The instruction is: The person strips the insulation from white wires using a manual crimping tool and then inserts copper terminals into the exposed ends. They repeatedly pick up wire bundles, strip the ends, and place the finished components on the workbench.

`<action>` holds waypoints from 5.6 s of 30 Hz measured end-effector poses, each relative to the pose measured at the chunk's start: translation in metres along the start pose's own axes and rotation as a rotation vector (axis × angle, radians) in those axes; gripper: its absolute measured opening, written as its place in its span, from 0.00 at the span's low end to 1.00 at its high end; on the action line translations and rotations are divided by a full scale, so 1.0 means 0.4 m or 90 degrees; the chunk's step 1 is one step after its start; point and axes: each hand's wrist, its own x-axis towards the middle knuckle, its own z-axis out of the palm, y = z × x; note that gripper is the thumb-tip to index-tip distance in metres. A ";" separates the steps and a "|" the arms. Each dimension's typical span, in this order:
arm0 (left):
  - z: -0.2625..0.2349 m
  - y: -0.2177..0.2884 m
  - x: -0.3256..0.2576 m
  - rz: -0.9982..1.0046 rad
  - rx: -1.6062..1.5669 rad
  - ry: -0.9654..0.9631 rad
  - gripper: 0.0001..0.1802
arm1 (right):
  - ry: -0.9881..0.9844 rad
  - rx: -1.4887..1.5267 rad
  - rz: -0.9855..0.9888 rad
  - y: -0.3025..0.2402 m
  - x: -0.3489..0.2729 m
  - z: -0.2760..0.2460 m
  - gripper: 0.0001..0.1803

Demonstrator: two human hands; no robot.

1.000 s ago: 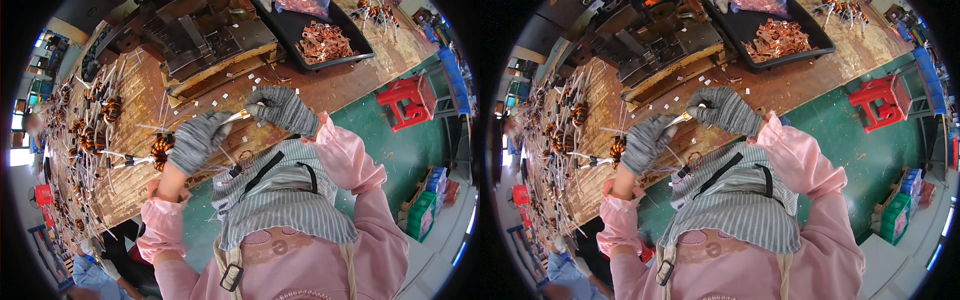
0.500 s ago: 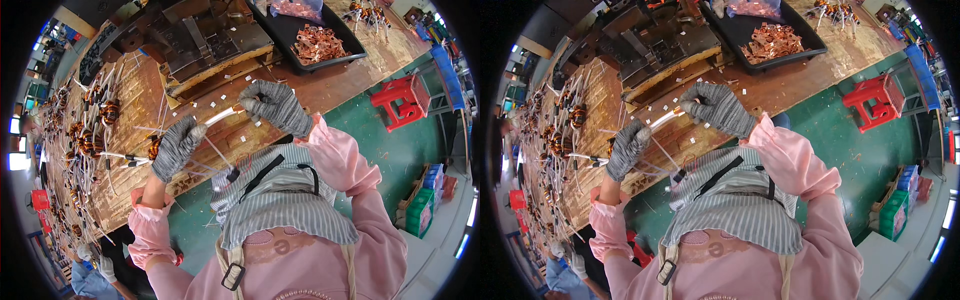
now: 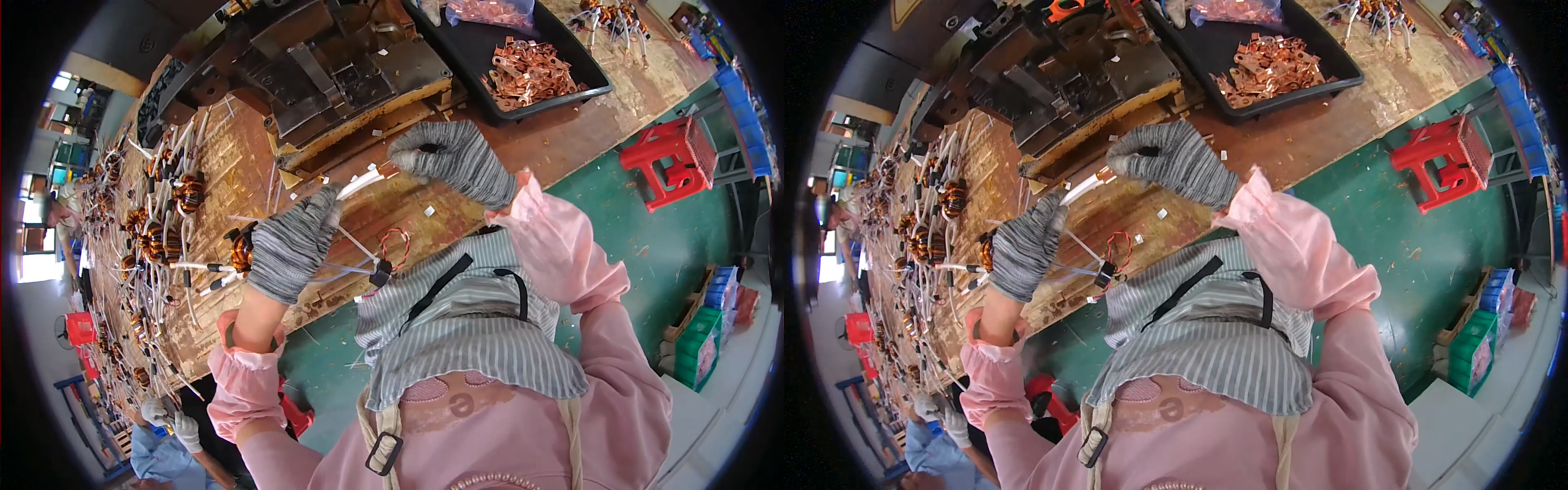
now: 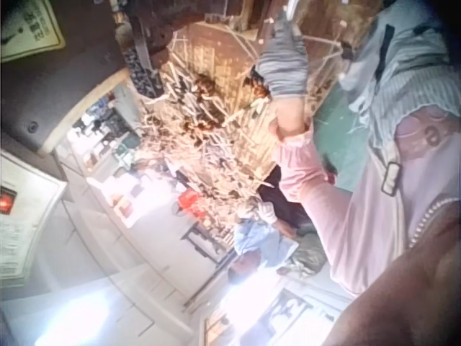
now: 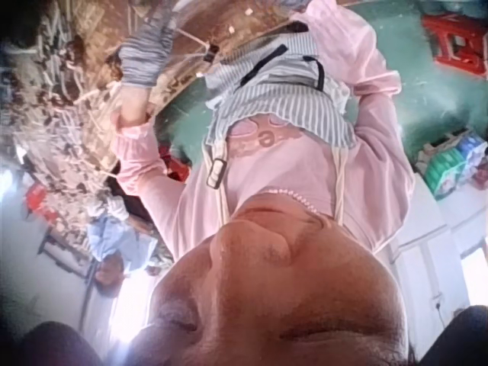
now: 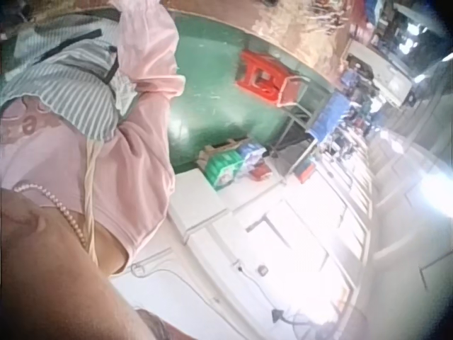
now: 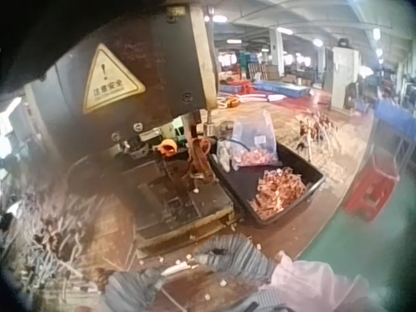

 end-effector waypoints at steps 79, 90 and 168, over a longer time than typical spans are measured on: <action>-0.211 0.001 -0.132 -0.110 0.291 0.103 0.36 | 0.050 0.071 0.046 -0.023 -0.083 -0.028 0.08; -0.218 -0.023 -0.131 -0.132 0.314 0.066 0.36 | 0.030 0.110 0.014 -0.033 -0.054 -0.039 0.10; -0.350 -0.303 0.077 -0.334 -0.239 -0.285 0.36 | 0.020 0.114 0.050 -0.047 0.265 -0.053 0.10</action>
